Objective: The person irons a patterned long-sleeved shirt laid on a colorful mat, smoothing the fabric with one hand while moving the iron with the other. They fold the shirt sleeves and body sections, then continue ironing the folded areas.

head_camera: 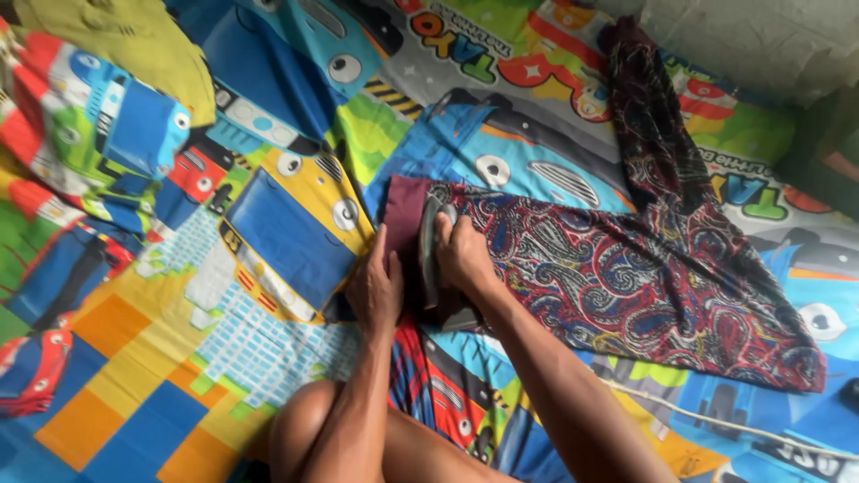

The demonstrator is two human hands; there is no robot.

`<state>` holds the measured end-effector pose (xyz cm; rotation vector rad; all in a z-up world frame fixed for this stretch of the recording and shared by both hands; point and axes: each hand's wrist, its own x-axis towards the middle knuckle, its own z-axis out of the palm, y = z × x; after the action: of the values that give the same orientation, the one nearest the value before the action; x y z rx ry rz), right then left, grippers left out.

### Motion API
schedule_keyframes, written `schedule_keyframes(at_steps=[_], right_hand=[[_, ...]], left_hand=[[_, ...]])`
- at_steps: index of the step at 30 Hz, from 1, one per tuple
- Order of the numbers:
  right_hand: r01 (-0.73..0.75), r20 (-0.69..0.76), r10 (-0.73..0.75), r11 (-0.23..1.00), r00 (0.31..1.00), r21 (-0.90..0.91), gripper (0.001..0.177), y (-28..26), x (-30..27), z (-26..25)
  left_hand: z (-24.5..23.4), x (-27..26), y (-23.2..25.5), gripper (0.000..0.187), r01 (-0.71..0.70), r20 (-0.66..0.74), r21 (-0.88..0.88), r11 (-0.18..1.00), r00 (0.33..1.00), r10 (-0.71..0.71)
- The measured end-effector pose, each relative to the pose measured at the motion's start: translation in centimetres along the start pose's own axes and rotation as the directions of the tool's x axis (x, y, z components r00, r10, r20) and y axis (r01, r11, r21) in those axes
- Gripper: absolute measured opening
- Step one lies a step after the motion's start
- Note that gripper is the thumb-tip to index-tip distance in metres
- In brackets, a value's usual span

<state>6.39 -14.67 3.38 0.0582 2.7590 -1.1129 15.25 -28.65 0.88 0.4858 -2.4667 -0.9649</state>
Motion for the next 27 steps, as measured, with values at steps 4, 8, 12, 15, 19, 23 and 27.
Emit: schedule_keyframes(at_steps=[4, 8, 12, 15, 19, 23, 27], right_hand=[[0.025, -0.038, -0.025, 1.0, 0.999, -0.018, 0.055, 1.8, 4.2, 0.9], [0.02, -0.027, -0.02, 1.0, 0.999, -0.005, 0.057, 1.3, 5.1, 0.6], [0.053, -0.043, -0.054, 0.999, 0.998, -0.007, 0.054, -0.4, 4.2, -0.5], [0.005, 0.007, -0.005, 1.0, 1.0, -0.019, 0.056, 0.3, 4.0, -0.1], [0.066, -0.032, -0.068, 0.996, 0.997, -0.061, 0.055, 1.9, 5.9, 0.0], [0.044, -0.051, -0.051, 0.99, 0.997, -0.132, 0.056, 2.9, 3.2, -2.0], [0.026, -0.027, -0.03, 0.989, 0.999, -0.142, 0.058, 3.2, 2.0, -5.7]], left_hand=[[0.3, 0.0, -0.1, 0.05, -0.055, -0.047, 0.033, 0.998, 0.997, 0.056], [1.5, -0.1, -0.5, 0.048, -0.085, -0.106, 0.056, 0.995, 0.99, 0.091], [0.8, 3.7, 3.2, 0.054, -0.188, -0.327, 0.256, 0.948, 0.906, 0.268], [5.6, 6.7, 0.9, 0.05, -0.445, -0.269, 0.161, 0.881, 0.839, 0.473], [9.2, 6.7, -3.4, 0.057, -0.519, 0.061, 0.282, 0.807, 0.849, 0.524], [8.8, 5.9, -2.4, 0.054, -0.492, 0.137, 0.316, 0.811, 0.869, 0.475], [9.5, 6.6, -2.2, 0.056, -0.45, 0.06, 0.342, 0.825, 0.887, 0.458]])
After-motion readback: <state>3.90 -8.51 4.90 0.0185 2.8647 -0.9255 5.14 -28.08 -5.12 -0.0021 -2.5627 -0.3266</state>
